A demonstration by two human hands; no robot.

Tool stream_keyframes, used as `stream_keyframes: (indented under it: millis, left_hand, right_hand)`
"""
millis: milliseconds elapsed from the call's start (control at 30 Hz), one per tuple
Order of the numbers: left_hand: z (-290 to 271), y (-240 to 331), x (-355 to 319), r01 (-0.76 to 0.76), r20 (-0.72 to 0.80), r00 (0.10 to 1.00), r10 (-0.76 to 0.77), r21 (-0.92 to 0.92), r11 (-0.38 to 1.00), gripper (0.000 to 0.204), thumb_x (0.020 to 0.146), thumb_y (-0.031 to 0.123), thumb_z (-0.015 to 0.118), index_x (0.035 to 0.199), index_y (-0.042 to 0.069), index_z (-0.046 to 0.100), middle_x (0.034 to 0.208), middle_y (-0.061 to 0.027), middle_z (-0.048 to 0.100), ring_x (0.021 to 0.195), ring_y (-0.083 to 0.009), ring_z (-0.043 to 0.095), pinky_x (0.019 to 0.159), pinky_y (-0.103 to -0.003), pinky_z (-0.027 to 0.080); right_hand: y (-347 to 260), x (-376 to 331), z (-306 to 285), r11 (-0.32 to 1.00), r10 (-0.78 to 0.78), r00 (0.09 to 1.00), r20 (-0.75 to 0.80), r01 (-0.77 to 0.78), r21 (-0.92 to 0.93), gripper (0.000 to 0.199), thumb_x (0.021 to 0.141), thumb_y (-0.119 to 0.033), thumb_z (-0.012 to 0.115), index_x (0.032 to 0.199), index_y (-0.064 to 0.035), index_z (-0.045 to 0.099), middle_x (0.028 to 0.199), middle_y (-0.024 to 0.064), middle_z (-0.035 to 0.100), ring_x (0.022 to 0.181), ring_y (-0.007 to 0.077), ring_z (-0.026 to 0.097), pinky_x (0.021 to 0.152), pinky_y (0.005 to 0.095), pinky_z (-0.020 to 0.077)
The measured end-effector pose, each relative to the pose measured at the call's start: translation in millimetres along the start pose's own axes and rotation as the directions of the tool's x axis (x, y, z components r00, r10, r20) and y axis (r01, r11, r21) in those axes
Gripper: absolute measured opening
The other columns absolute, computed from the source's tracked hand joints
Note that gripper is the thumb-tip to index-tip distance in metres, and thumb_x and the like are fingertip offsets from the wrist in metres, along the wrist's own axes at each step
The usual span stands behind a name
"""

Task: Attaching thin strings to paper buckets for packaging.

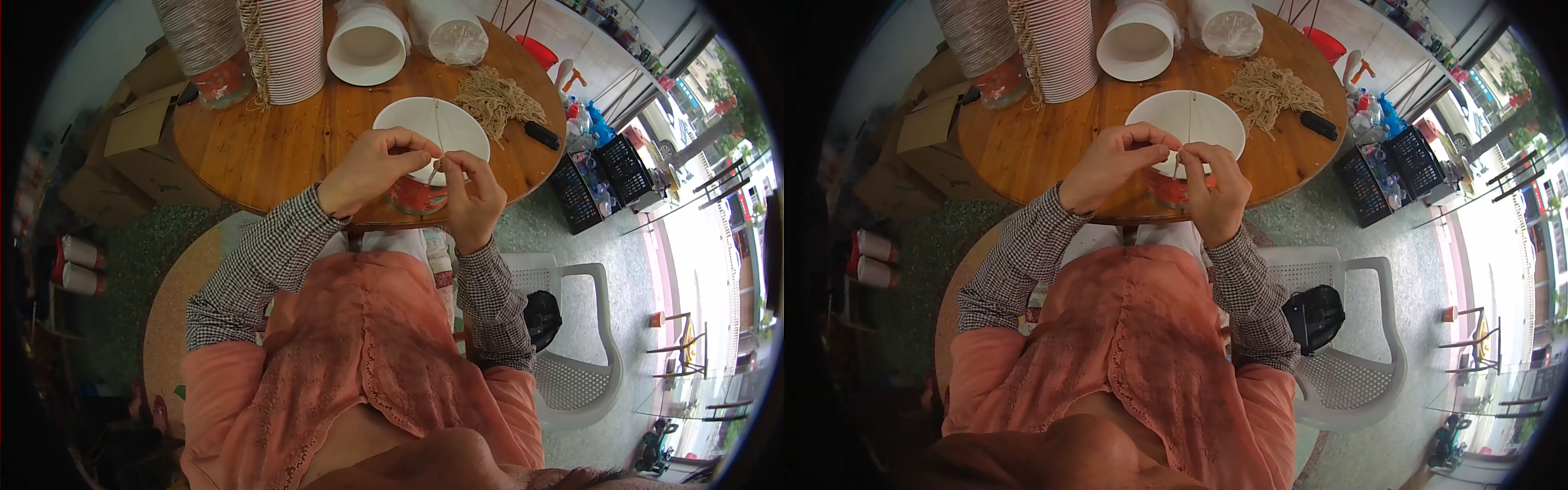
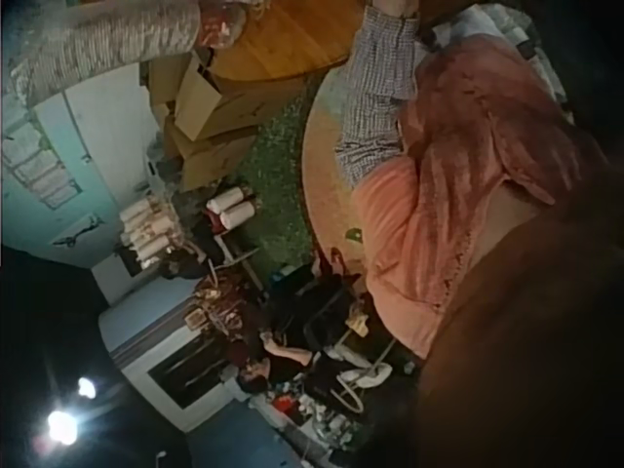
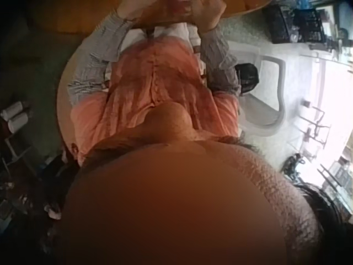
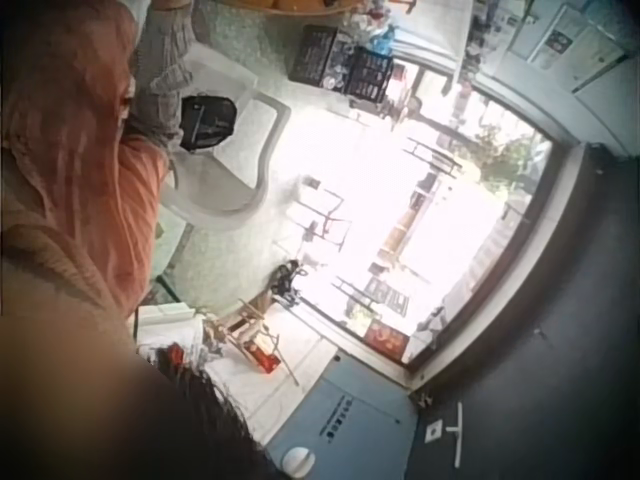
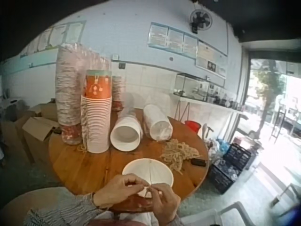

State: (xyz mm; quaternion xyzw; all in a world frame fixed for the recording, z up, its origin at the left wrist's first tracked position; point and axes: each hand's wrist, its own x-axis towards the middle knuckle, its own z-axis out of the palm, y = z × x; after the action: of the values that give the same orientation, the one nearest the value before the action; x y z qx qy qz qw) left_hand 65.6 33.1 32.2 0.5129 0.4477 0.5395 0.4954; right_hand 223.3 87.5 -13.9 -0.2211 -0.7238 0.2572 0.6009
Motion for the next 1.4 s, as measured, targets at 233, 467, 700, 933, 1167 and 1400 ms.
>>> stream_keyframes:
  millis: [233,467,700,933,1167,1400]
  left_hand:
    - [5,-21,4,-0.312,-0.016,0.933,0.359,0.461,0.831,0.012,0.084,0.007,0.066,0.095,0.001,0.067,0.089,-0.0014,0.056,0.083,-0.0075,0.055,0.069,-0.021,0.047]
    - [11,-28,7,-0.429,-0.009,0.88,0.475,0.415,0.803,0.008,0.083,0.003,0.065,0.09,0.0,0.062,0.091,-0.0023,0.053,0.084,-0.0088,0.055,0.063,-0.02,0.046]
    - [11,-26,0,-0.419,-0.084,0.869,0.488,0.401,0.815,0.009,0.079,0.005,0.069,0.086,0.001,0.065,0.085,-0.0044,0.059,0.075,-0.015,0.059,0.061,-0.025,0.049]
    - [13,-26,-9,-0.496,0.049,0.738,0.673,0.715,0.492,0.006,0.078,0.009,0.067,0.083,0.008,0.064,0.085,-0.0024,0.057,0.084,-0.0176,0.057,0.091,-0.036,0.035]
    - [16,-29,-15,-0.518,0.117,0.717,0.687,0.749,0.412,0.007,0.076,0.009,0.065,0.083,0.008,0.065,0.085,-0.0022,0.055,0.086,-0.0186,0.055,0.095,-0.042,0.033]
    - [17,-33,-19,-0.541,0.157,0.74,0.654,0.718,0.439,0.003,0.075,0.007,0.064,0.078,0.007,0.065,0.082,-0.0032,0.054,0.084,-0.0198,0.055,0.094,-0.04,0.034]
  right_hand:
    - [-3,1,-2,0.994,0.108,0.994,0.001,-0.108,0.014,0.008,0.083,0.0,0.064,0.091,0.001,0.065,0.083,0.0091,0.066,0.077,0.017,0.064,0.067,0.0269,0.0501]
    - [3,3,-8,0.998,0.031,0.999,0.037,-0.03,-0.05,0.008,0.082,0.0,0.064,0.09,0.0007,0.065,0.083,0.0092,0.066,0.079,0.0192,0.063,0.069,0.0278,0.0497]
    - [0,4,-11,0.996,0.041,0.999,0.016,-0.04,-0.076,0.009,0.081,-0.001,0.065,0.09,0.0009,0.065,0.085,0.0102,0.067,0.08,0.0208,0.064,0.072,0.0291,0.05]
    - [1,4,-11,0.988,0.02,0.999,0.042,-0.013,-0.156,0.011,0.081,0.0,0.064,0.092,-0.0004,0.064,0.09,0.0107,0.067,0.085,0.0243,0.064,0.074,0.0312,0.05]
    - [-3,12,-10,0.962,-0.173,0.984,0.05,0.18,-0.204,0.012,0.081,0.002,0.062,0.093,0.0011,0.061,0.106,0.0151,0.063,0.098,0.0285,0.061,0.081,0.0331,0.0495]
    - [-1,11,-8,0.946,-0.205,0.978,0.018,0.203,-0.251,0.012,0.08,0.003,0.062,0.091,0.0007,0.061,0.105,0.0153,0.064,0.094,0.0292,0.063,0.08,0.0347,0.0506]
